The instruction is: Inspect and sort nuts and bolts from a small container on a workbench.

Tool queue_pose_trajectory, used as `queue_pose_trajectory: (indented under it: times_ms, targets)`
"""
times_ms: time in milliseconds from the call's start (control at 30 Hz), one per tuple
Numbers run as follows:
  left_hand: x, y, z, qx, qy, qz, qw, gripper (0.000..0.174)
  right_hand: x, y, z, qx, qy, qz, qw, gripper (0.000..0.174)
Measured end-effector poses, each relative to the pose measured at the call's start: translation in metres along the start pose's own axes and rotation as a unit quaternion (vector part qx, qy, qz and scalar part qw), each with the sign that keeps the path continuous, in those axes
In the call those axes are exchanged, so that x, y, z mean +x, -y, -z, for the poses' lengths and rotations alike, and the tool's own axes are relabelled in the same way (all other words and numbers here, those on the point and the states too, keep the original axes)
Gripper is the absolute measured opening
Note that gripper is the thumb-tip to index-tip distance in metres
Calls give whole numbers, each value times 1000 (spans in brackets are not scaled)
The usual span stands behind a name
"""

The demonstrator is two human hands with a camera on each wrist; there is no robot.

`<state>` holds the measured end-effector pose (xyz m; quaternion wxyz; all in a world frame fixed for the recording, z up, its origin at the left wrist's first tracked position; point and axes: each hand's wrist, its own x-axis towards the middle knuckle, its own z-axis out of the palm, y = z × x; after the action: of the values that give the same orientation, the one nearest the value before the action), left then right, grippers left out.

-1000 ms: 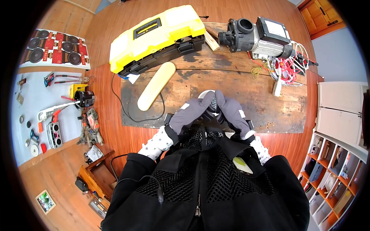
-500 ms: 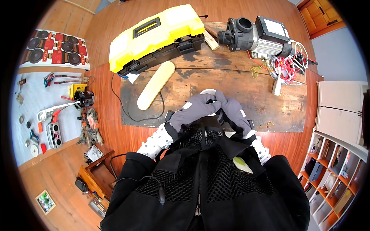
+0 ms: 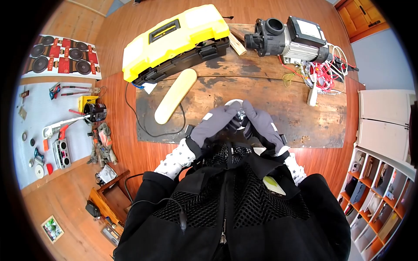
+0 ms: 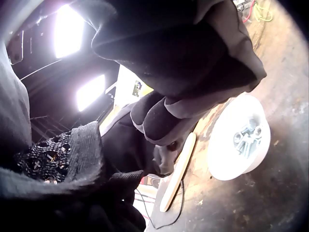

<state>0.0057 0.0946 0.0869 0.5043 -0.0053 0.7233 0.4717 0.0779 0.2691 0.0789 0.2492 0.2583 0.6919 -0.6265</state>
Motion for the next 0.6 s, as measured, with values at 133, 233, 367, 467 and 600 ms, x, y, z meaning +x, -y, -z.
queue_pose_trajectory:
  times_ms: [133,233,367,467,600]
  targets:
    - [1,-2,-7,15,-24,-173,985,51,3,-1,-2,2,-1,-32,999,71]
    - [-3,-4,-8,78,-8,-163,984,49,17,-23,-10,40,-5,-13,999,66]
    - [8,-1,-6,218,-48,-156,962,55,-4,4,-11,90,1,-6,996,60]
    - [4,0,0,166,-29,-102,980,60,-2,2,-9,18,-7,23,1000,56]
    - [9,-1,0,27,-17,-48,998,58,-1,3,-5,-26,-4,2,1000,56]
